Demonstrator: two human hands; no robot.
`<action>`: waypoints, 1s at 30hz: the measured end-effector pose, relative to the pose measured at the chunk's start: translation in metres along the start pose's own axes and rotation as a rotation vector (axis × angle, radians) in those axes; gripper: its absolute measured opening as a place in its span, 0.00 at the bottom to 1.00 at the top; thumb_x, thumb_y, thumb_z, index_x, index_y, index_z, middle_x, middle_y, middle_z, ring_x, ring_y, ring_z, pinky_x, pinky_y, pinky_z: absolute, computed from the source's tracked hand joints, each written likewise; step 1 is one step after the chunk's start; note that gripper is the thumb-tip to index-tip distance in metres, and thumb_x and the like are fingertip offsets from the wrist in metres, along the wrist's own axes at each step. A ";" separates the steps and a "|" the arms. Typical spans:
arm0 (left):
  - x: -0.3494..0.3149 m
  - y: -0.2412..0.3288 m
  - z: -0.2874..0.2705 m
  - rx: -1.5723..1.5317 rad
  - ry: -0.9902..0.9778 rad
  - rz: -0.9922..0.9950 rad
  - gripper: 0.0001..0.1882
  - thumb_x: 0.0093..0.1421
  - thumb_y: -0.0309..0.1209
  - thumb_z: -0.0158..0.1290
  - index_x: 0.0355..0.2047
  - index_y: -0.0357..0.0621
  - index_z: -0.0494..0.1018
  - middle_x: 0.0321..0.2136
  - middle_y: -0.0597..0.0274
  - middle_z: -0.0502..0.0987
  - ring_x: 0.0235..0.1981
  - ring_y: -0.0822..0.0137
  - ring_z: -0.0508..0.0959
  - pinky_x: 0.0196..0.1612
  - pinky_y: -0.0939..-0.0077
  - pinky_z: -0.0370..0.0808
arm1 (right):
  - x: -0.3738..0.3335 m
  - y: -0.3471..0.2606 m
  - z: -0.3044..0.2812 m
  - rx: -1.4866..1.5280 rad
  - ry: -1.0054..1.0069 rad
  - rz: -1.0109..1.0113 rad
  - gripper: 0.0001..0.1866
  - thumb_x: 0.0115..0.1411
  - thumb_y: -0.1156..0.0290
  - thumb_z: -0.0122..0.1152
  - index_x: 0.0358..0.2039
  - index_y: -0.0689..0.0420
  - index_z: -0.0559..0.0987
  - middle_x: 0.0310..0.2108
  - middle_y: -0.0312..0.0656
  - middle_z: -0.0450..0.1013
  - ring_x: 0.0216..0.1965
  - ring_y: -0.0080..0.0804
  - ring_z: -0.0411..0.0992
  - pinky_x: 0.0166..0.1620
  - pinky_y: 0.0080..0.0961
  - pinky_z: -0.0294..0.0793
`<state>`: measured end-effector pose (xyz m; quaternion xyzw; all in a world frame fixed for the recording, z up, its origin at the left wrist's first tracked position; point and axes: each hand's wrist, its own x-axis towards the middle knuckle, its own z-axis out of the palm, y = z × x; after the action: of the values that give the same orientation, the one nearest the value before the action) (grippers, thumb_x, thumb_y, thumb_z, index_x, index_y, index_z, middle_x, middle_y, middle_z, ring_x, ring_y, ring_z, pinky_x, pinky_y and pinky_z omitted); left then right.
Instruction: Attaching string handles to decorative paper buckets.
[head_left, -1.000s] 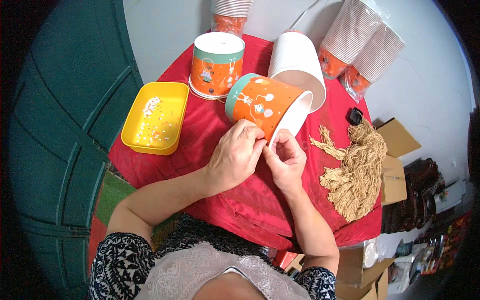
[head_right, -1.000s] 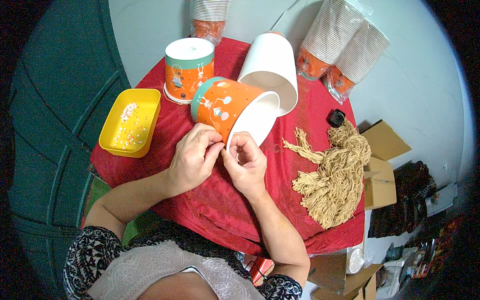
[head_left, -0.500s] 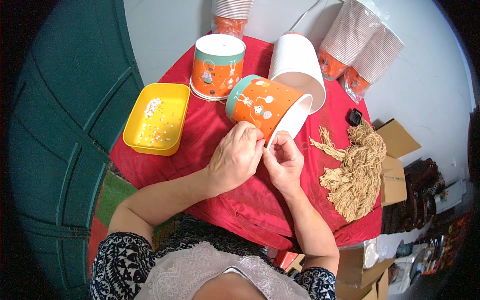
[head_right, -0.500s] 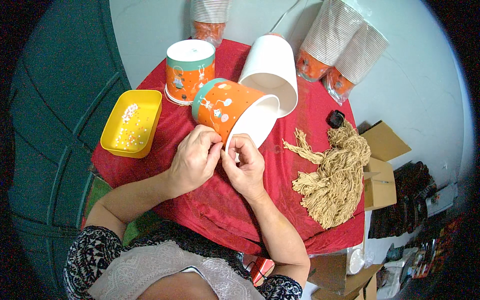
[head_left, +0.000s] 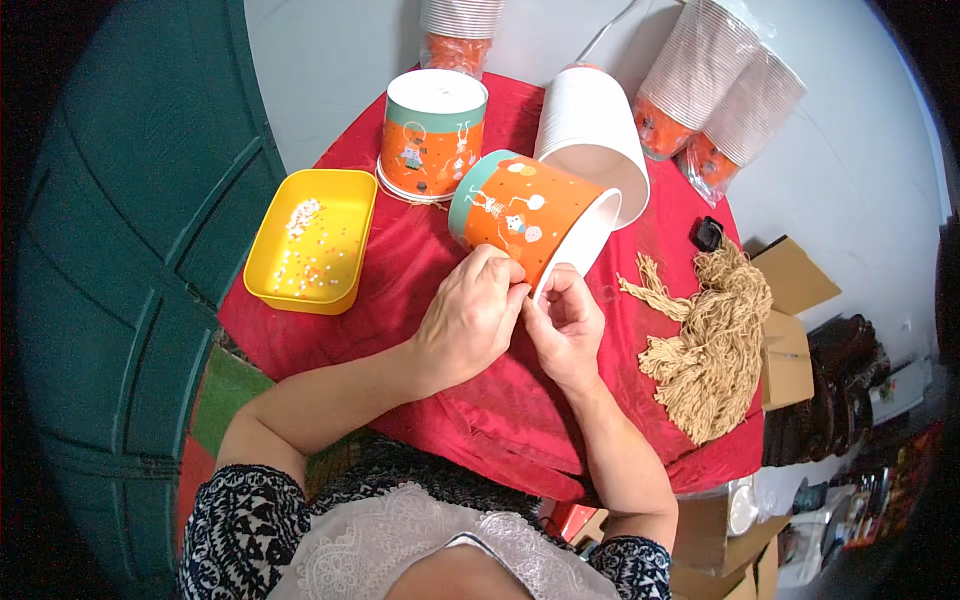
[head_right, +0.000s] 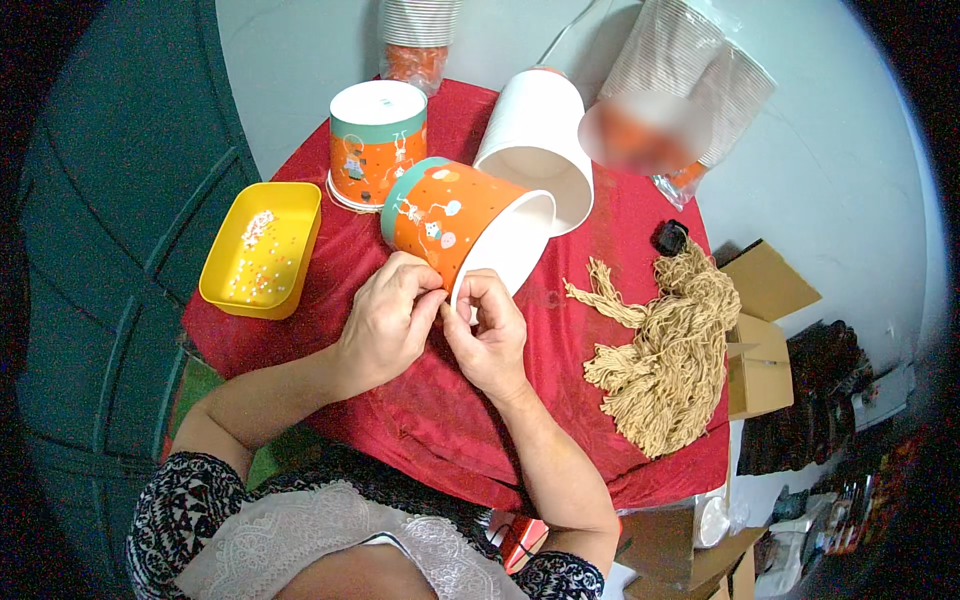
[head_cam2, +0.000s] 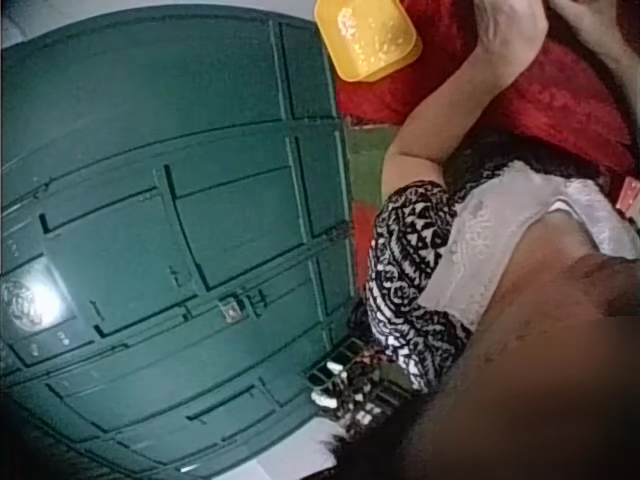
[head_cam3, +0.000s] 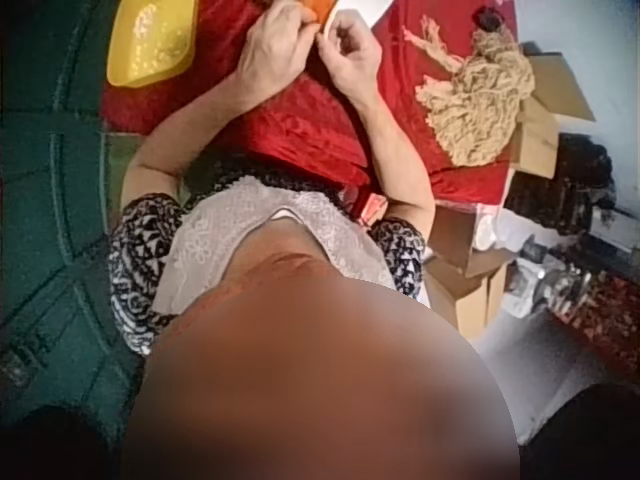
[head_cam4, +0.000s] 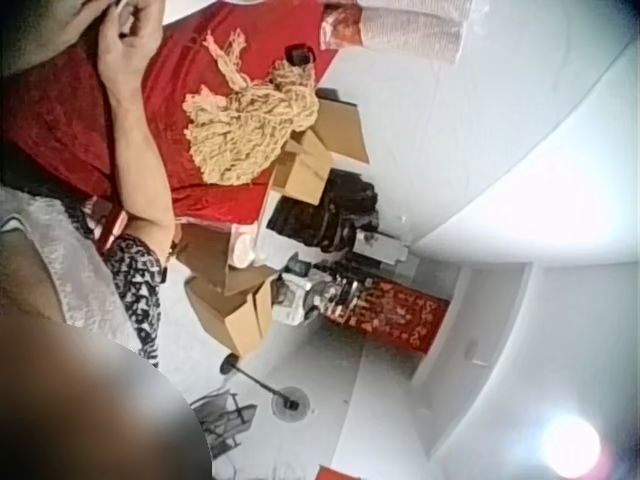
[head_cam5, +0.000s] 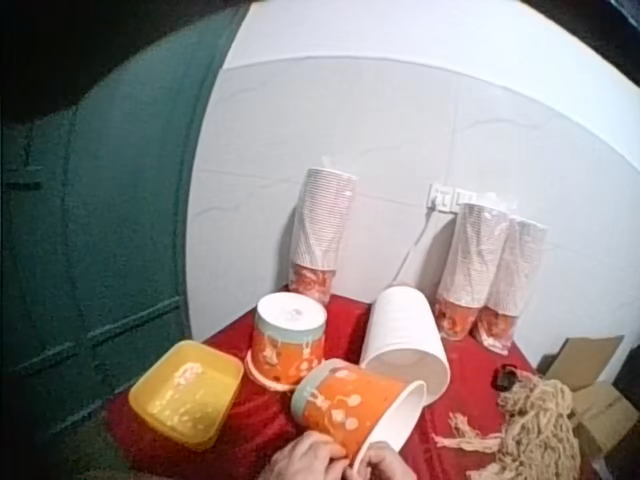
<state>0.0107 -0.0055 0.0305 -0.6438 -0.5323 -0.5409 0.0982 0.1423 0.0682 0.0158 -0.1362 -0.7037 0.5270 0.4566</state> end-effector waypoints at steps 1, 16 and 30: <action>0.000 0.000 0.000 -0.001 -0.001 0.000 0.13 0.52 0.16 0.57 0.36 0.36 0.67 0.30 0.50 0.71 0.30 0.50 0.75 0.33 0.60 0.73 | 0.001 0.001 -0.001 -0.025 -0.015 -0.026 0.09 0.57 0.87 0.57 0.36 0.61 0.71 0.33 0.33 0.64 0.30 0.16 0.60 0.35 0.13 0.63; -0.002 0.003 -0.001 0.031 -0.022 -0.037 0.12 0.53 0.16 0.57 0.36 0.35 0.66 0.29 0.49 0.71 0.30 0.49 0.74 0.32 0.60 0.73 | 0.001 0.008 -0.002 -0.121 -0.044 -0.097 0.09 0.55 0.87 0.58 0.33 0.61 0.71 0.30 0.35 0.64 0.28 0.19 0.61 0.33 0.16 0.64; 0.000 0.004 -0.001 0.109 -0.015 0.022 0.14 0.49 0.15 0.56 0.35 0.36 0.66 0.28 0.49 0.69 0.29 0.49 0.74 0.31 0.59 0.72 | 0.001 0.011 0.001 -0.204 -0.023 -0.167 0.10 0.54 0.87 0.59 0.32 0.61 0.69 0.28 0.36 0.64 0.26 0.20 0.62 0.30 0.17 0.65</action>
<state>0.0132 -0.0079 0.0329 -0.6475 -0.5545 -0.5050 0.1349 0.1380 0.0731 0.0067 -0.1169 -0.7677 0.4143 0.4748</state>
